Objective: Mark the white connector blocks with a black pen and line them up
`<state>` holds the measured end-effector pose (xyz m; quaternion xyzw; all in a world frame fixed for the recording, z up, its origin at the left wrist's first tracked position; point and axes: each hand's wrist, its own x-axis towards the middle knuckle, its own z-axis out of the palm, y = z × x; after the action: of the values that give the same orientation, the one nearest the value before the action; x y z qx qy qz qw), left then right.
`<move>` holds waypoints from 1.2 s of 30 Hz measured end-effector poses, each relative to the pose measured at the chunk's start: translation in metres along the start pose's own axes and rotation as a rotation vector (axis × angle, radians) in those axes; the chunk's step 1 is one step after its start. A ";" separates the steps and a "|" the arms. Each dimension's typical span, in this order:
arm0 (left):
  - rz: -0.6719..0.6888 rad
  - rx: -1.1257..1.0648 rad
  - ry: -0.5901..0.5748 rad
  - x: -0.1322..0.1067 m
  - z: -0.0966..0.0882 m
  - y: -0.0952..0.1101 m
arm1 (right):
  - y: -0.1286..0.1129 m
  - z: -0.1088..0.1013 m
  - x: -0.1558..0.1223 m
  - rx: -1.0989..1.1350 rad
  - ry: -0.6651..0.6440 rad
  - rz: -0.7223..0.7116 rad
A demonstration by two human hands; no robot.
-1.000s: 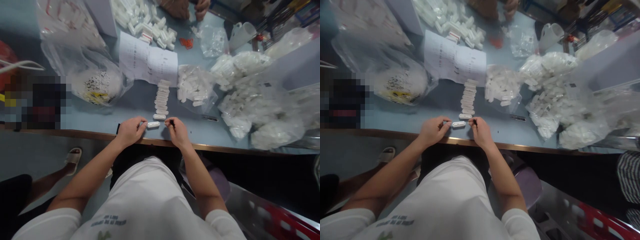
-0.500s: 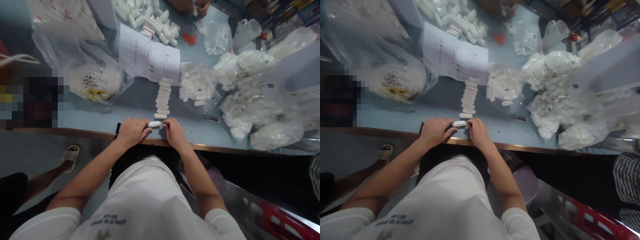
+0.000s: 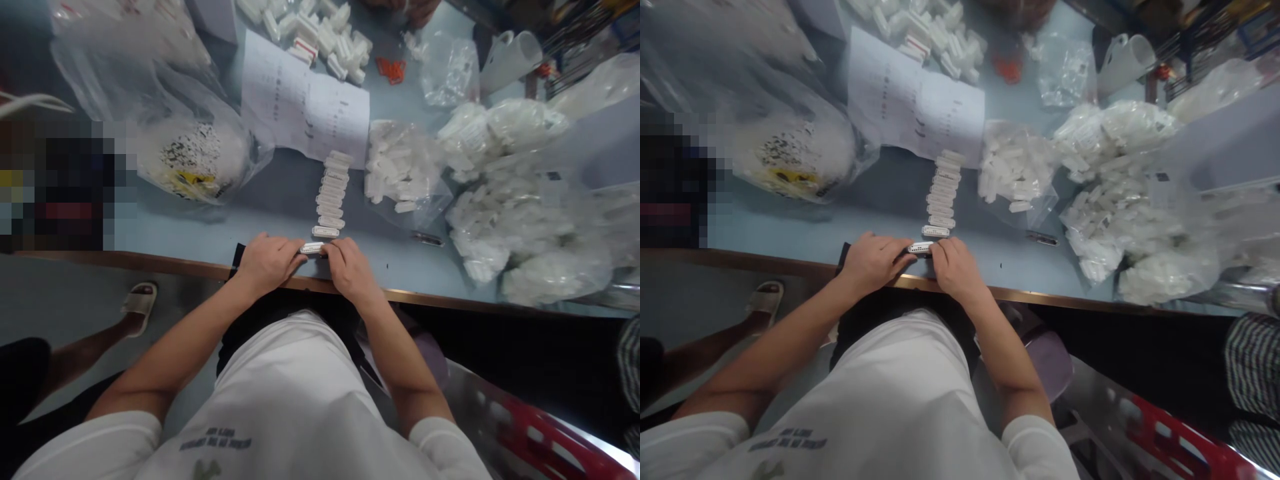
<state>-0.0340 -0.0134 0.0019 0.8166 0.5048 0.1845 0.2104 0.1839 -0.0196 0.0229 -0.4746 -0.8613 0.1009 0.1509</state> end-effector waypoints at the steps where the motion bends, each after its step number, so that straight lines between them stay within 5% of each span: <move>1: 0.008 0.008 0.002 0.000 0.000 0.000 | -0.001 -0.001 0.001 -0.028 -0.009 -0.019; 14: 0.002 -0.025 -0.026 0.000 0.000 -0.001 | 0.002 -0.005 -0.009 -0.017 0.075 -0.032; 20: -0.002 -0.028 -0.034 0.001 0.003 -0.002 | 0.005 0.003 -0.014 -0.059 -0.029 -0.145; 25: -0.084 -0.104 -0.030 0.003 -0.002 -0.002 | 0.007 0.000 -0.012 -0.018 0.070 -0.163; 31: -0.479 -0.689 0.139 0.008 -0.031 0.011 | -0.002 -0.016 -0.006 0.076 0.263 -0.081; 36: -0.555 -1.097 0.293 0.011 -0.035 0.012 | -0.028 -0.011 0.001 0.031 0.047 -0.100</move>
<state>-0.0384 -0.0024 0.0383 0.3948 0.5533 0.4649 0.5674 0.1654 -0.0336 0.0421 -0.4307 -0.8786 0.0954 0.1831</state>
